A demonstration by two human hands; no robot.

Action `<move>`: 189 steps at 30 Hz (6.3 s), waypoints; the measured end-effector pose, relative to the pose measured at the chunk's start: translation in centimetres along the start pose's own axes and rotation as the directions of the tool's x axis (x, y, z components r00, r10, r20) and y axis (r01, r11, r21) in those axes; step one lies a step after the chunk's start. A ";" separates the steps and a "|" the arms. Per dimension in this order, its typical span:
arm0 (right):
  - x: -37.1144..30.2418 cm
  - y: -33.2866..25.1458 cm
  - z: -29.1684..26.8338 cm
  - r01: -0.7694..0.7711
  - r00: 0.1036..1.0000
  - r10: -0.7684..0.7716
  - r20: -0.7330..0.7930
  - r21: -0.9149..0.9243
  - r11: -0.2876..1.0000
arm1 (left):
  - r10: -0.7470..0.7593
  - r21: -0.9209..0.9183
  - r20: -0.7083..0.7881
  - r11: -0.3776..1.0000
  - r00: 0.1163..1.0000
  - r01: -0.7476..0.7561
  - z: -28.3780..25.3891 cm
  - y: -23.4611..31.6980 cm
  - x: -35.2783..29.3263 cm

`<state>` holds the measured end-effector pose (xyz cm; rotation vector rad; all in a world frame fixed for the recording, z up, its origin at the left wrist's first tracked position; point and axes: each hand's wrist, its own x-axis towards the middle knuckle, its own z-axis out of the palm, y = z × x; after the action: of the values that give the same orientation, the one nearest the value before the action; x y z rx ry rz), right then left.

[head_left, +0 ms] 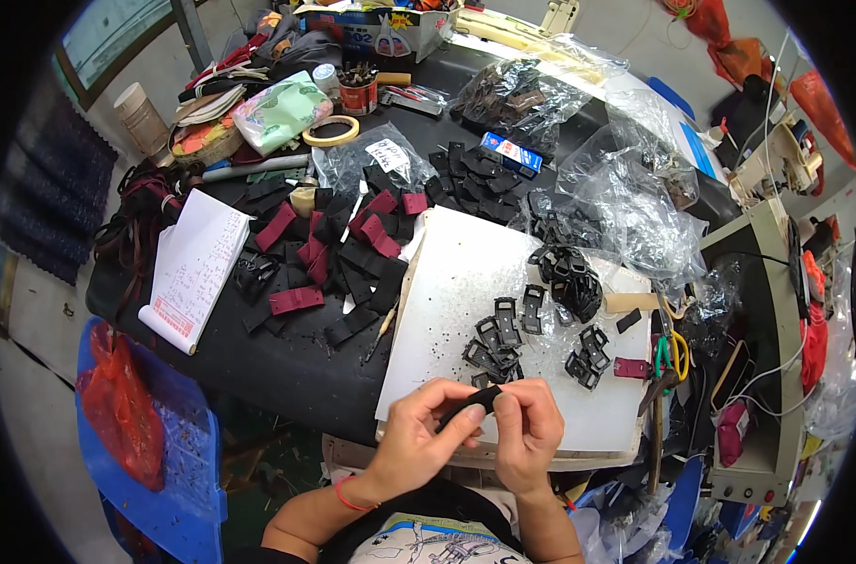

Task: The person assembles black plastic buckles by inserting short strips of black and maroon fabric into them. The person picks up a buckle and a fabric strip, threads the fabric through the buckle, and places the finished unit on a white board. This process is repeated continuously throughout the video.

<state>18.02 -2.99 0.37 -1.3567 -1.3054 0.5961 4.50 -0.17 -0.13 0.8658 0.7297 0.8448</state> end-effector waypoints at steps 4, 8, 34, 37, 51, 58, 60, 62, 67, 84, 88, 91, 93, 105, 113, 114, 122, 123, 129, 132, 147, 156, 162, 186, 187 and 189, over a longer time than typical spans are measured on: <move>-0.4 1.2 1.3 -0.155 0.987 0.163 -0.004 0.294 0.943 | 0.225 0.178 -0.080 0.962 0.971 -0.208 -0.1 -1.4 0.8; 0.2 0.5 0.4 -0.264 0.963 0.230 0.140 0.317 0.911 | 0.319 0.430 -0.071 0.865 0.945 -0.260 -0.7 -0.5 1.0; -0.3 0.0 1.0 0.006 1.000 -0.010 -0.022 -0.179 0.984 | 0.023 0.124 0.037 0.992 0.999 -0.027 -2.1 0.8 -0.1; -0.6 -0.5 1.6 0.030 0.995 -0.049 -0.085 -0.212 0.977 | -0.046 0.053 0.074 0.998 0.996 0.042 -2.3 1.1 0.4; -0.2 -0.4 1.3 -0.161 0.986 0.151 -0.066 -0.199 0.967 | -0.197 0.014 0.120 0.980 0.973 0.197 -2.6 1.9 0.7; 1.3 0.2 2.0 0.448 0.862 -0.505 0.045 -0.532 0.718 | 0.006 -0.114 0.003 0.993 1.000 -0.005 -1.2 1.2 1.3; 0.2 -0.1 2.3 0.474 0.873 -0.456 0.172 -0.516 0.713 | 0.033 -0.177 0.056 0.984 0.998 -0.023 -1.4 1.7 2.1; -0.4 -0.2 2.1 0.457 0.887 -0.411 0.211 -0.526 0.717 | 0.052 -0.161 0.090 0.986 0.995 -0.037 -2.3 1.9 2.3; -0.9 -0.7 2.3 0.420 0.908 -0.360 0.217 -0.479 0.771 | 0.088 -0.121 0.094 0.990 0.992 -0.077 -3.1 1.6 2.0; 1.5 -0.5 -1.0 -0.566 0.817 0.467 0.338 0.624 0.538 | 0.288 0.151 0.083 0.943 0.954 -0.298 -1.8 0.9 0.7; 1.8 -0.2 -1.5 -0.618 0.784 0.452 0.426 0.473 0.627 | 0.391 0.352 0.088 0.848 0.916 -0.396 -2.3 0.9 0.6; 1.8 -0.4 -1.4 -0.595 0.790 0.461 0.405 0.320 0.738 | 0.469 0.569 0.146 0.680 0.871 -0.462 -1.9 1.2 0.5; 1.8 -0.2 -1.3 -0.576 0.809 0.458 0.369 0.335 0.746 | 0.462 0.673 0.195 0.579 0.865 -0.461 -1.6 1.7 0.2; 0.4 0.6 -0.4 -0.591 0.805 0.496 0.325 0.519 0.618 | 0.363 0.632 0.310 0.611 0.879 -0.476 -3.1 2.5 0.6; 0.8 -0.1 -1.5 -0.599 0.799 0.412 0.438 0.516 0.612 | 0.059 0.191 0.188 0.977 0.980 -0.095 -3.3 2.2 0.4; 0.6 0.0 -1.4 -0.599 0.799 0.407 0.442 0.530 0.601 | 0.024 0.140 0.176 0.989 0.984 -0.049 -3.3 2.0 0.3; 5.3 1.9 -4.0 0.182 0.966 -0.082 0.246 -0.418 0.890 | 0.422 0.780 0.381 0.331 0.823 -0.531 -2.4 4.6 9.1; 6.4 2.3 -3.9 0.320 0.944 -0.217 0.249 -0.523 0.790 | 0.538 0.804 0.364 0.231 0.760 -0.548 -3.0 4.6 11.9; 9.1 4.4 -2.3 0.409 0.904 -0.133 0.407 -0.731 0.547 | 0.556 0.905 0.291 0.104 0.778 -0.413 -4.6 4.7 25.4; 9.0 4.3 -2.3 0.320 0.940 -0.100 0.325 -0.748 0.582 | 0.586 0.881 0.378 0.011 0.716 -0.474 -4.7 4.4 25.4; 3.4 2.3 -4.1 0.014 0.977 0.006 -0.215 0.091 0.996 | 0.257 0.761 0.238 0.550 0.937 -0.344 2.4 2.3 5.2; 0.4 2.4 -1.0 0.333 0.939 -0.337 -0.067 -0.075 0.940 | 0.112 0.556 -0.026 0.827 0.993 -0.079 3.0 1.3 3.6; 1.2 0.4 -4.4 0.407 0.909 -0.393 0.140 -0.087 0.909 | -0.004 0.483 0.039 0.876 0.999 -0.015 2.2 -0.5 5.3; 2.2 -1.0 -1.4 0.149 0.952 -0.083 0.295 -0.207 0.967 | 0.032 0.520 0.065 0.852 0.997 -0.061 -2.2 2.5 -0.1; 2.0 -0.9 -1.3 0.147 0.950 -0.078 0.304 -0.212 0.966 | -0.007 0.506 0.056 0.862 0.998 -0.023 -2.6 2.7 0.2; 1.3 -0.4 -1.2 0.341 0.898 -0.224 0.379 -0.279 0.898 | -0.111 0.458 0.052 0.886 0.992 0.075 -3.5 2.4 0.5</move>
<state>19.31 -2.30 1.50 -1.3327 -1.9249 0.4199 1.09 2.36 0.24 1.2647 0.9130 0.5540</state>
